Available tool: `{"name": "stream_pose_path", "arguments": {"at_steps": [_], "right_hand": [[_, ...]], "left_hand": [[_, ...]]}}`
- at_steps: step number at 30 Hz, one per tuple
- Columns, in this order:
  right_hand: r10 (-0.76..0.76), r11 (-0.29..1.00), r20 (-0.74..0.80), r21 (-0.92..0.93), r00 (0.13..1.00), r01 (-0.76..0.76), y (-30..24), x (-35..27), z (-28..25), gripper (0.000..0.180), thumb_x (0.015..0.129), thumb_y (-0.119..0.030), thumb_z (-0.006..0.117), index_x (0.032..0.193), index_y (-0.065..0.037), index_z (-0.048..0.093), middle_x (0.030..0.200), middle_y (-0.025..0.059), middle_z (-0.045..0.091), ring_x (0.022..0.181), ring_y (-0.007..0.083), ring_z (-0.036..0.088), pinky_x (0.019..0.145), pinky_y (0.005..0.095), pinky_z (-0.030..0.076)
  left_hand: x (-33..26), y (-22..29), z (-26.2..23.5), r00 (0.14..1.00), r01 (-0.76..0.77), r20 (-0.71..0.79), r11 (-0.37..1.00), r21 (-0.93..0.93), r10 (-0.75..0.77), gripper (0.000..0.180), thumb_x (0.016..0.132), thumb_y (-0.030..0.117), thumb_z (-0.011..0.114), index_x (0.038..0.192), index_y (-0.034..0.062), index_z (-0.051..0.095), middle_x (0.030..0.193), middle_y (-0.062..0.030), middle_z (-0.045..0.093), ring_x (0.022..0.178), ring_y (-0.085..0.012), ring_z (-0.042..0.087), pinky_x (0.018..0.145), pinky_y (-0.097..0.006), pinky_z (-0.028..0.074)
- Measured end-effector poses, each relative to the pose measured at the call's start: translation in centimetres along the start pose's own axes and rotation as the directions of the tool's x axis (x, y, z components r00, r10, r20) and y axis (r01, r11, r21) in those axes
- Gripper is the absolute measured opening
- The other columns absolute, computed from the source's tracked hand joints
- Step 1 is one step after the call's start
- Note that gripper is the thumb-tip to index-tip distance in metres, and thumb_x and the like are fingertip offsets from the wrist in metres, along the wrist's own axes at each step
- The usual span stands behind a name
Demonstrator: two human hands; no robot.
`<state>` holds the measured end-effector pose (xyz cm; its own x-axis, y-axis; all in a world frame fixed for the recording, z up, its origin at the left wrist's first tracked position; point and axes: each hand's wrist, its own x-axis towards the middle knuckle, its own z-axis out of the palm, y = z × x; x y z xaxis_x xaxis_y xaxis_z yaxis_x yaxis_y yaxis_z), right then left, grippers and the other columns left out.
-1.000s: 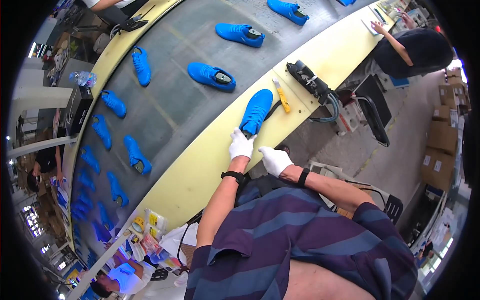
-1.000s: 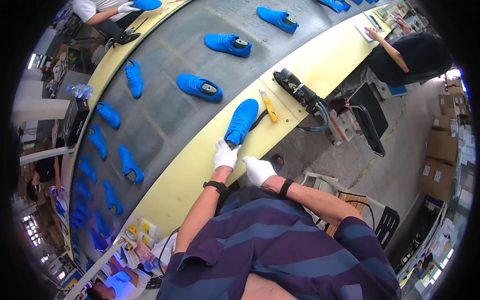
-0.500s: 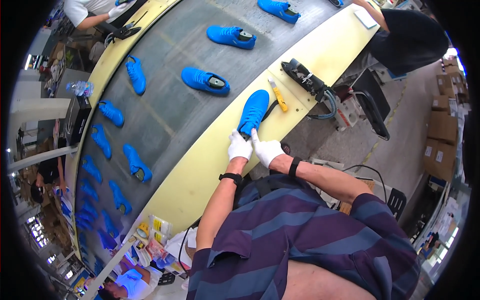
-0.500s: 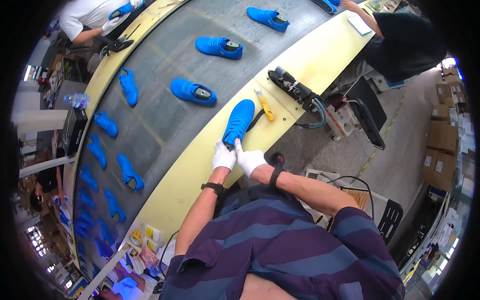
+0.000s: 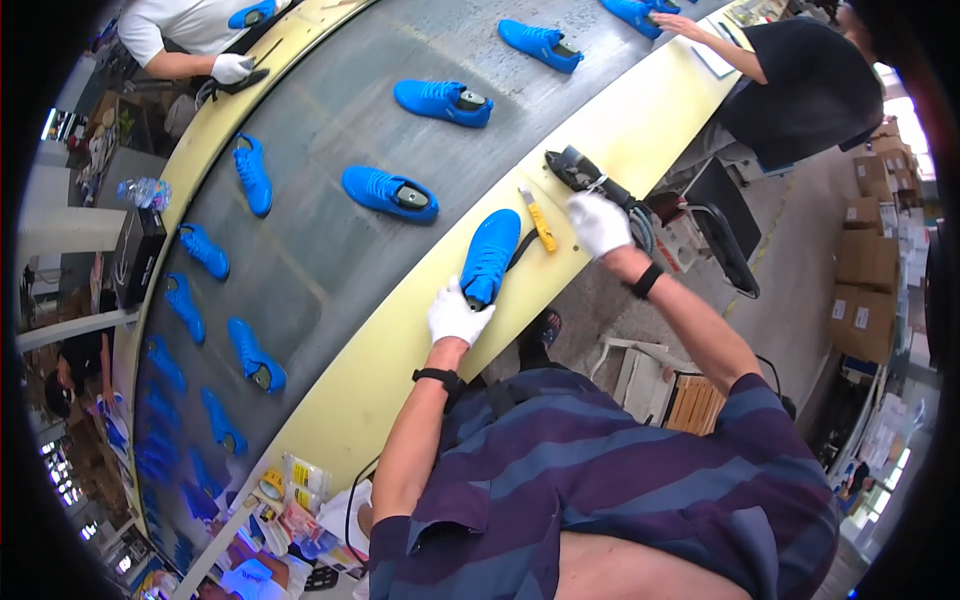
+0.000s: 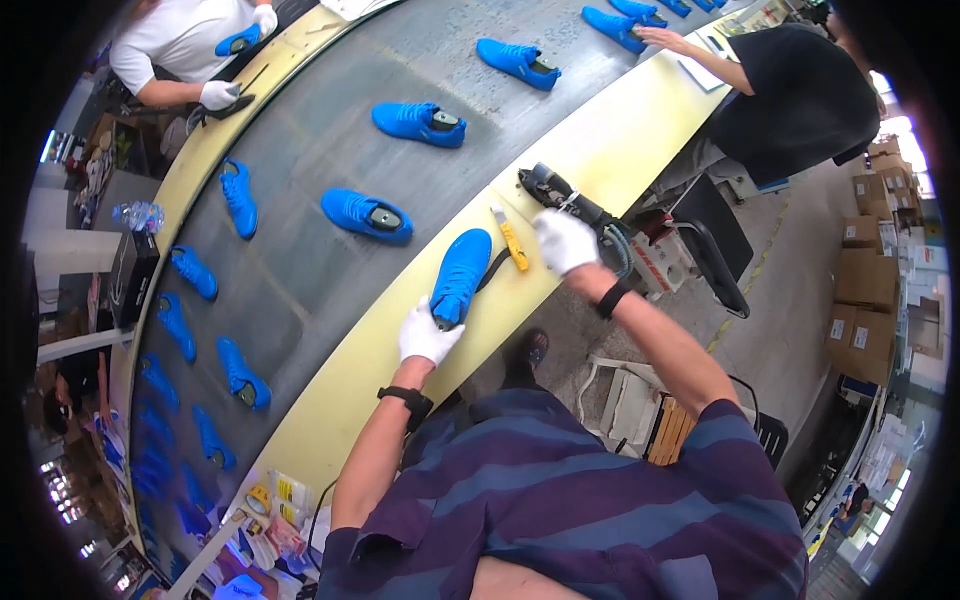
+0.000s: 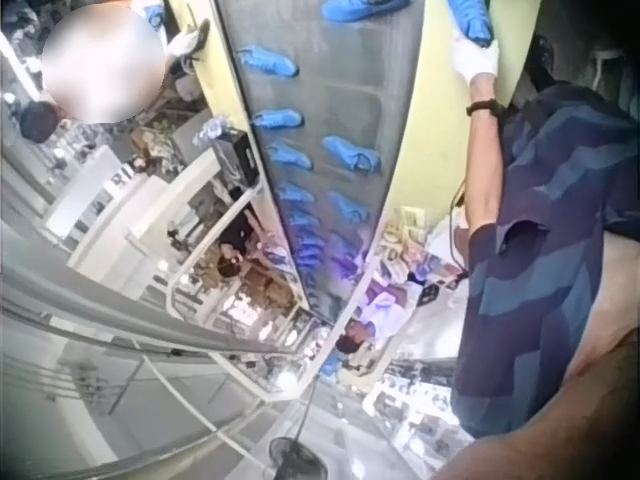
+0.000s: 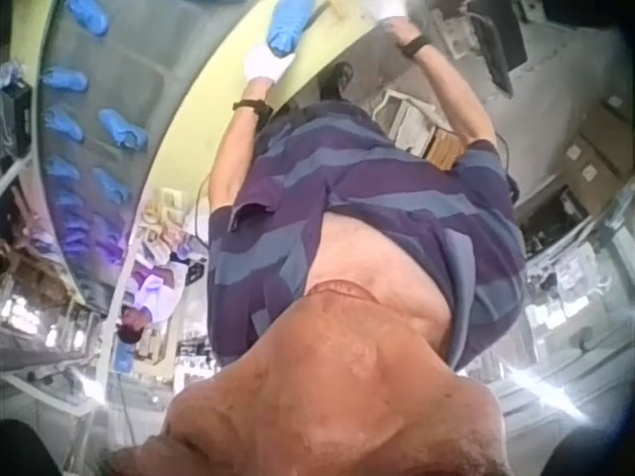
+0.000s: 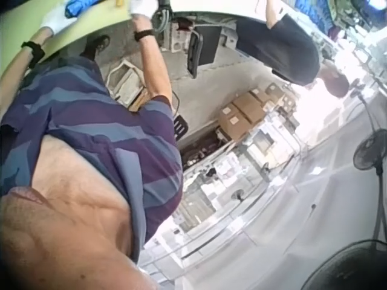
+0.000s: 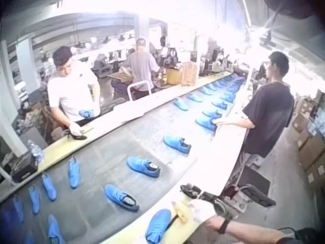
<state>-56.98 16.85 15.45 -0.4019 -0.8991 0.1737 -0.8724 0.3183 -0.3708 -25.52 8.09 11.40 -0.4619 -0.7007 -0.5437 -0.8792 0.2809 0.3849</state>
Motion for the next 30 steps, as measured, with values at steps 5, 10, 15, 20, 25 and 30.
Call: {"name": "stream_pose_path", "arguments": {"at_steps": [5, 10, 15, 20, 25, 30], "right_hand": [[0.078, 0.983, -0.105, -0.160, 0.991, -0.094, 6.9, 6.3, 2.1, 0.034, 0.089, -0.030, 0.079, 0.106, -0.001, 0.071, 0.101, 0.0245, 0.072, 0.095, 0.0436, 0.069, 0.085, 0.0511, 0.056], [0.251, 0.968, 0.110, 0.003, 0.962, -0.253, 8.4, 8.4, 4.5, 0.051, 0.089, -0.048, 0.078, 0.112, -0.003, 0.072, 0.107, 0.0232, 0.074, 0.100, 0.0420, 0.071, 0.088, 0.0485, 0.057], [0.244, 0.968, 0.395, -0.050, 0.886, -0.245, 4.9, 10.8, 1.7, 0.055, 0.091, -0.057, 0.072, 0.115, -0.007, 0.075, 0.107, 0.0216, 0.076, 0.101, 0.0398, 0.074, 0.088, 0.0448, 0.058], [0.061, 0.965, 0.386, 0.214, 0.921, -0.153, -0.1, 7.7, 1.3, 0.043, 0.090, -0.048, 0.077, 0.110, -0.010, 0.079, 0.100, 0.0182, 0.077, 0.092, 0.0362, 0.075, 0.084, 0.0425, 0.058], [0.004, 0.982, 0.659, 0.141, 0.752, -0.129, -7.6, 7.0, 2.6, 0.058, 0.087, -0.062, 0.073, 0.112, -0.009, 0.079, 0.101, 0.0205, 0.077, 0.095, 0.0381, 0.075, 0.087, 0.0440, 0.058], [0.069, 0.969, 0.726, 0.113, 0.684, -0.218, -6.8, 7.4, 5.3, 0.068, 0.086, -0.067, 0.071, 0.115, -0.006, 0.077, 0.105, 0.0194, 0.078, 0.098, 0.0363, 0.075, 0.088, 0.0433, 0.058]], "left_hand": [[0.0, 0.2, 3.6, 0.985, -0.051, -0.165, 0.999, -0.013, 0.048, 0.106, 0.081, 0.042, 0.087, 0.159, -0.0023, 0.030, 0.138, -0.0287, 0.059, 0.125, -0.0442, 0.061, 0.109, -0.050, 0.049], [-0.3, 0.8, 6.6, 0.931, -0.141, -0.333, 0.989, 0.049, 0.149, 0.111, 0.080, 0.035, 0.090, 0.161, -0.0004, 0.023, 0.152, -0.0264, 0.046, 0.137, -0.0421, 0.052, 0.117, -0.051, 0.040], [-0.7, 0.8, 7.3, 0.933, -0.124, -0.334, 0.991, 0.053, 0.135, 0.112, 0.078, 0.033, 0.091, 0.161, -0.0007, 0.024, 0.153, -0.0262, 0.044, 0.139, -0.0429, 0.049, 0.118, -0.051, 0.039], [-1.2, 1.8, 7.1, 0.932, -0.134, -0.334, 0.990, 0.049, 0.143, 0.111, 0.076, 0.031, 0.092, 0.159, -0.0011, 0.026, 0.150, -0.0254, 0.044, 0.137, -0.0430, 0.049, 0.115, -0.051, 0.041], [-0.7, 2.7, 6.2, 0.944, -0.110, -0.305, 0.992, 0.070, 0.126, 0.105, 0.078, 0.028, 0.089, 0.158, -0.0005, 0.027, 0.145, -0.0235, 0.048, 0.132, -0.0418, 0.052, 0.112, -0.050, 0.043], [-0.1, 2.0, 6.9, 0.923, -0.119, -0.365, 0.992, 0.039, 0.125, 0.104, 0.079, 0.028, 0.088, 0.159, -0.0003, 0.027, 0.142, -0.0244, 0.051, 0.129, -0.0415, 0.055, 0.110, -0.049, 0.044]]}}
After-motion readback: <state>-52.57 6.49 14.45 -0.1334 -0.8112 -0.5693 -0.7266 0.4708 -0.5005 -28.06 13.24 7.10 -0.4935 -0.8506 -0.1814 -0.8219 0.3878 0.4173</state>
